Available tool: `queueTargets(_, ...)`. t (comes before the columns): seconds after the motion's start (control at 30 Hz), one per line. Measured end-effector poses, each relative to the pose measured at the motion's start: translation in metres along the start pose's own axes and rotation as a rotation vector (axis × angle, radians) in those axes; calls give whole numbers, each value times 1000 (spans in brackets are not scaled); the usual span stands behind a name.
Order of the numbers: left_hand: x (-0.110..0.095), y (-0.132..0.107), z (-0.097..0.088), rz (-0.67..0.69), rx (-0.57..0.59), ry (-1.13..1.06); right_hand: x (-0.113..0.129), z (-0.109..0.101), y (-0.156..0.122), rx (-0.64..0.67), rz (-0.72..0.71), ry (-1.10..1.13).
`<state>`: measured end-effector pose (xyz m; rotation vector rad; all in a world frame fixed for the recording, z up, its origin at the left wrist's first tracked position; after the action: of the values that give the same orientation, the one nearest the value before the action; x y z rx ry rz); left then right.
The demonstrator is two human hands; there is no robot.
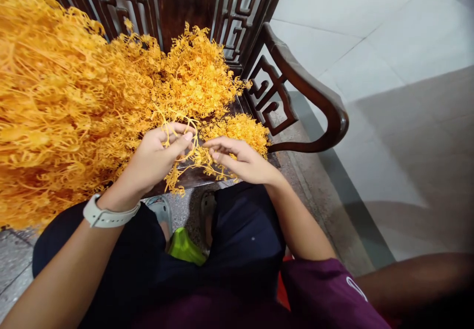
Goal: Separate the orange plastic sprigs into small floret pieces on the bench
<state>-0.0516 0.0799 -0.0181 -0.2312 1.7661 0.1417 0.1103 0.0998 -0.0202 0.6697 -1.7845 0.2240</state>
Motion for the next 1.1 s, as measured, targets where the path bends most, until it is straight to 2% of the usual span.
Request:
queueTargets(0.3,-1,-7,18,60,76,-7,10,30,-4,90,15,43)
queueTargets(0.47,-16,-11,24,138,178,6,8,19,-2,26,34,122)
queueTargets(0.57,-19,-12,20,162,188,41,8,8,0,-22,72,193)
queueTargets(0.73,-9,-11,16,25,171,0,2,-3,2,-102,134,324)
queueTargets(0.9,-11,-8,10,-57,121,-130,-7,-18,3,-220,166,385)
queueTargets(1.1,-13,-11,11,-183,137,-482,-7,-4,-1,-100,178,251)
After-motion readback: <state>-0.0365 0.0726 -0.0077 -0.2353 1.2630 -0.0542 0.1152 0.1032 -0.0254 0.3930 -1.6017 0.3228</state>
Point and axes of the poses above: each hand's wrist, its own y-axis towards the middle knuckle, its own z-axis out of the palm, x = y × z, the point moved 10 cm from there along y, towards the middle knuckle, and after that the axes turned 15 degrees about -x, right-handed, at the moved point
